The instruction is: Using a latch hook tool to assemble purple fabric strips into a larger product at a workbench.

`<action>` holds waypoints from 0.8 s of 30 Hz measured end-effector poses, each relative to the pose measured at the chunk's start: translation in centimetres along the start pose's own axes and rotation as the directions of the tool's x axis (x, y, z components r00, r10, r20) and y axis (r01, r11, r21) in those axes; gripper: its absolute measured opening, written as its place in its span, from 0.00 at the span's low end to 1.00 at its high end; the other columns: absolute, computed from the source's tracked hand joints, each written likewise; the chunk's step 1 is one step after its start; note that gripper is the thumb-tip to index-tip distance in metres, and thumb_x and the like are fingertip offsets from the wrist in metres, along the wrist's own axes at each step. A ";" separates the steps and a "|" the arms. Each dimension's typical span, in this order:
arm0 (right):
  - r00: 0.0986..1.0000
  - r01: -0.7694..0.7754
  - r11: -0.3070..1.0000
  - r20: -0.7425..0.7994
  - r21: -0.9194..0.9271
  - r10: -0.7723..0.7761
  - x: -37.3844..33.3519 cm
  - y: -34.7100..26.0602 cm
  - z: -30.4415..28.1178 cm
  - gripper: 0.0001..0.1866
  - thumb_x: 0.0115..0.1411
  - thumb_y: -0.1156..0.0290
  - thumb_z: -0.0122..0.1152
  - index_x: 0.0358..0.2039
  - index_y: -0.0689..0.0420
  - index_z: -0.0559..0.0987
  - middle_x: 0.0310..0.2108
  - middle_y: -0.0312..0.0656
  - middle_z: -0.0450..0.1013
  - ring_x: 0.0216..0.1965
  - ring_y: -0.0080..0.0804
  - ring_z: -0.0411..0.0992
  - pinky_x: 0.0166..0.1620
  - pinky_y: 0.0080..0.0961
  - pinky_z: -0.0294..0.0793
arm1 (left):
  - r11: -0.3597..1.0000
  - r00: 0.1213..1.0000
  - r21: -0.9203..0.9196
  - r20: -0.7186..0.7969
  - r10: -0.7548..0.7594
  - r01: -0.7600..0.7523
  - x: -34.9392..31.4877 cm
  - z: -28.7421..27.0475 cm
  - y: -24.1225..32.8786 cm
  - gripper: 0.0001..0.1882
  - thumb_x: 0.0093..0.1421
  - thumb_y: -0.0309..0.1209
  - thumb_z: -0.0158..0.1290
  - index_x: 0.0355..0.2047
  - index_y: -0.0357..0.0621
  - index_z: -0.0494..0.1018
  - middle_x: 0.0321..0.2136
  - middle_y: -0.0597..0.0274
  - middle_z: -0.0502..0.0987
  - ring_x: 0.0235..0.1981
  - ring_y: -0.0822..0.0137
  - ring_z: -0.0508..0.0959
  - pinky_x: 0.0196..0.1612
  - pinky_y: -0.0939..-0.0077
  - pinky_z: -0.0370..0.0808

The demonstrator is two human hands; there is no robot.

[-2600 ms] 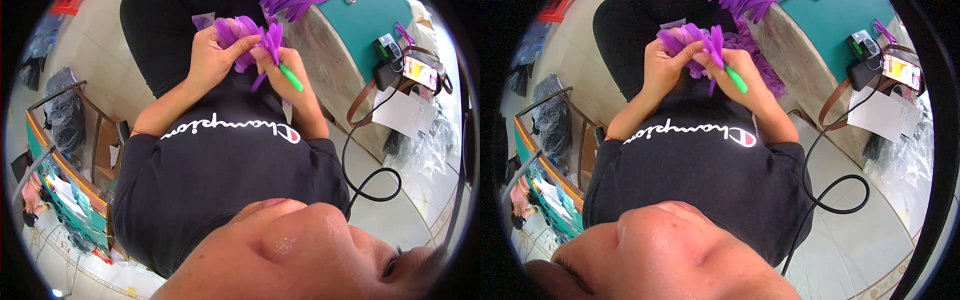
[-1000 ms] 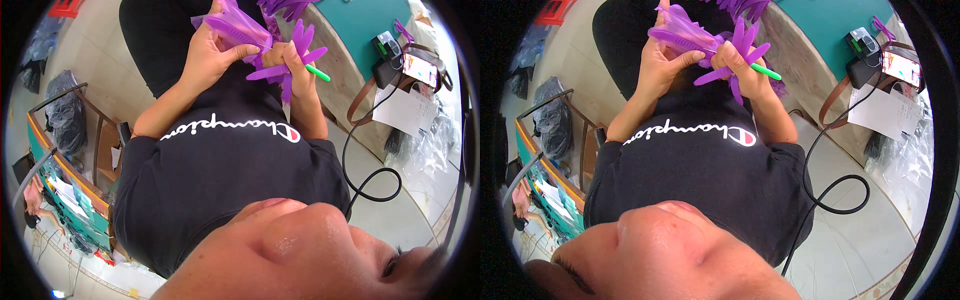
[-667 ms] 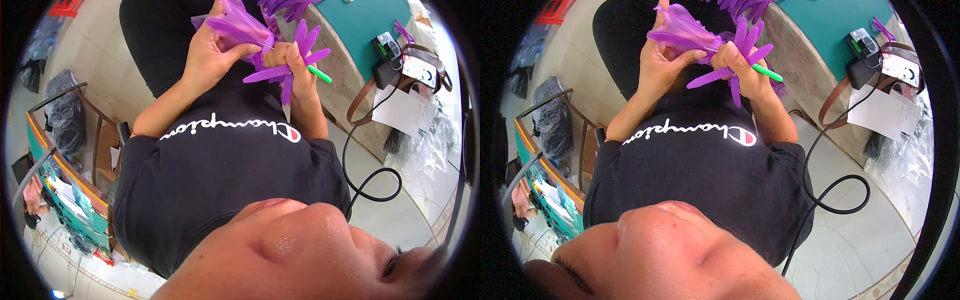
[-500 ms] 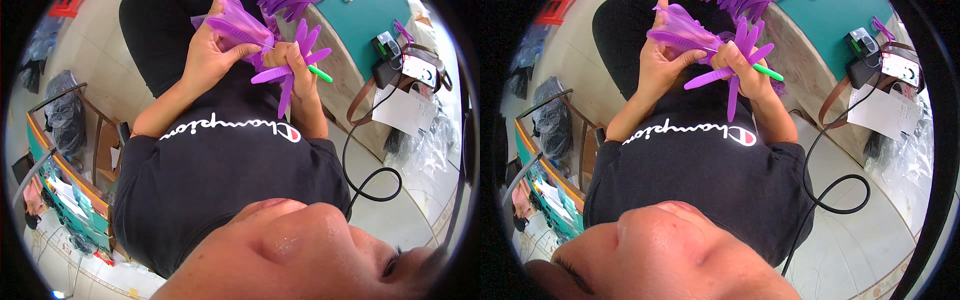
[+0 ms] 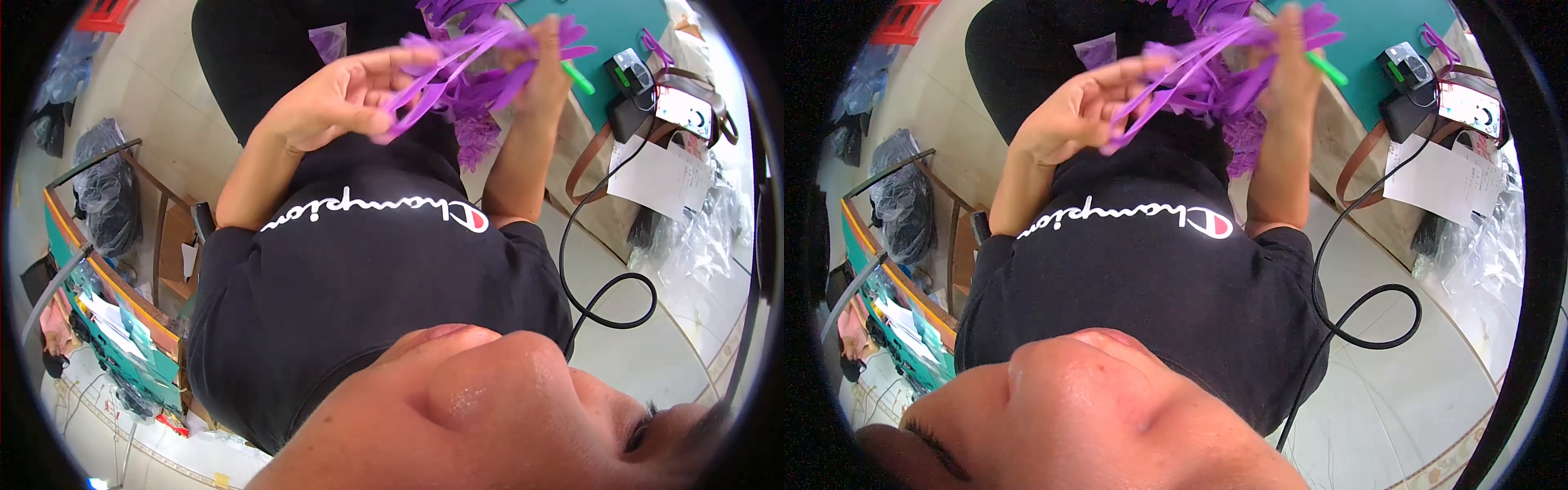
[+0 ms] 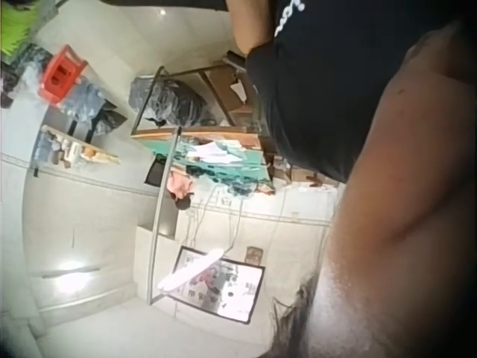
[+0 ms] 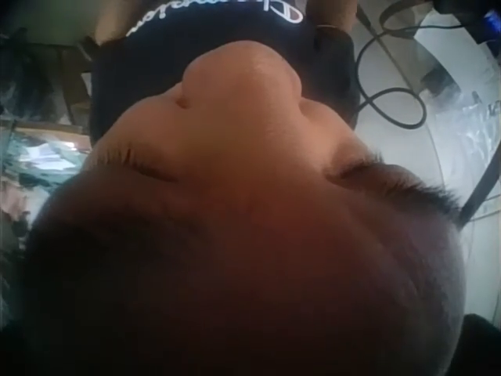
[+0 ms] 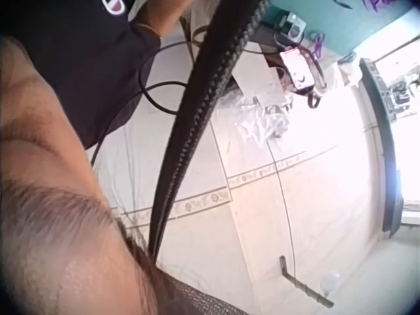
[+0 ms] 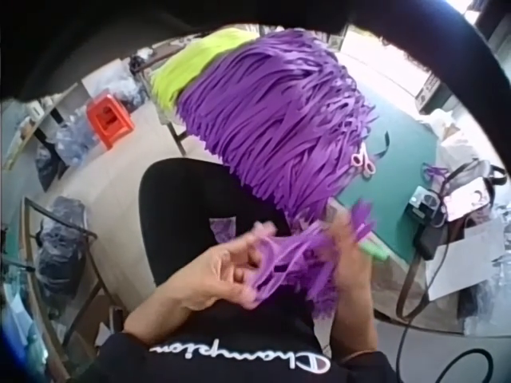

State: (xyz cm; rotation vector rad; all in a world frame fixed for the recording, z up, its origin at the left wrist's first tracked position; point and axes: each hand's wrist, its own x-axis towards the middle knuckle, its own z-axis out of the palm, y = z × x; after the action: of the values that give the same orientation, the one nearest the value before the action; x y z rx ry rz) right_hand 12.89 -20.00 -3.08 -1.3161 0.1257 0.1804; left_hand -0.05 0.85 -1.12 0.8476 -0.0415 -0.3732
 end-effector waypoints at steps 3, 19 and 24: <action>0.904 -0.188 0.908 0.428 0.375 0.011 6.4 0.6 -5.7 0.20 0.64 0.50 0.44 0.21 0.50 0.68 0.15 0.31 0.58 0.16 0.21 0.57 0.21 0.19 0.56 | 0.945 0.902 -0.183 0.390 -0.183 0.271 -0.8 -1.7 0.6 0.41 0.42 0.28 0.68 0.54 0.28 0.61 0.27 0.62 0.75 0.26 0.77 0.75 0.33 0.86 0.75; 0.443 0.748 0.659 0.797 -0.076 -0.411 -6.8 1.3 3.4 0.12 0.49 0.75 0.66 0.19 0.58 0.69 0.13 0.39 0.62 0.15 0.38 0.65 0.19 0.29 0.63 | 0.939 0.837 0.241 -0.435 0.331 -0.246 1.2 0.5 -2.1 0.07 0.55 0.27 0.58 0.27 0.40 0.70 0.24 0.65 0.76 0.24 0.78 0.76 0.28 0.85 0.75; 0.452 0.758 0.646 0.787 -0.091 -0.419 -7.0 1.7 3.5 0.13 0.55 0.71 0.61 0.18 0.59 0.69 0.13 0.37 0.61 0.14 0.33 0.63 0.18 0.27 0.61 | 0.911 0.813 0.315 -0.433 0.389 -0.268 1.1 0.7 -2.1 0.08 0.55 0.26 0.59 0.26 0.40 0.70 0.22 0.65 0.75 0.24 0.78 0.75 0.28 0.85 0.74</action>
State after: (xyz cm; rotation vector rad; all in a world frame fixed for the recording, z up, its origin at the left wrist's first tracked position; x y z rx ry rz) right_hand 5.66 -16.58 -2.47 -1.5655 -1.1511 0.0799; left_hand 0.21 -1.28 -2.28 1.1357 0.2400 0.1920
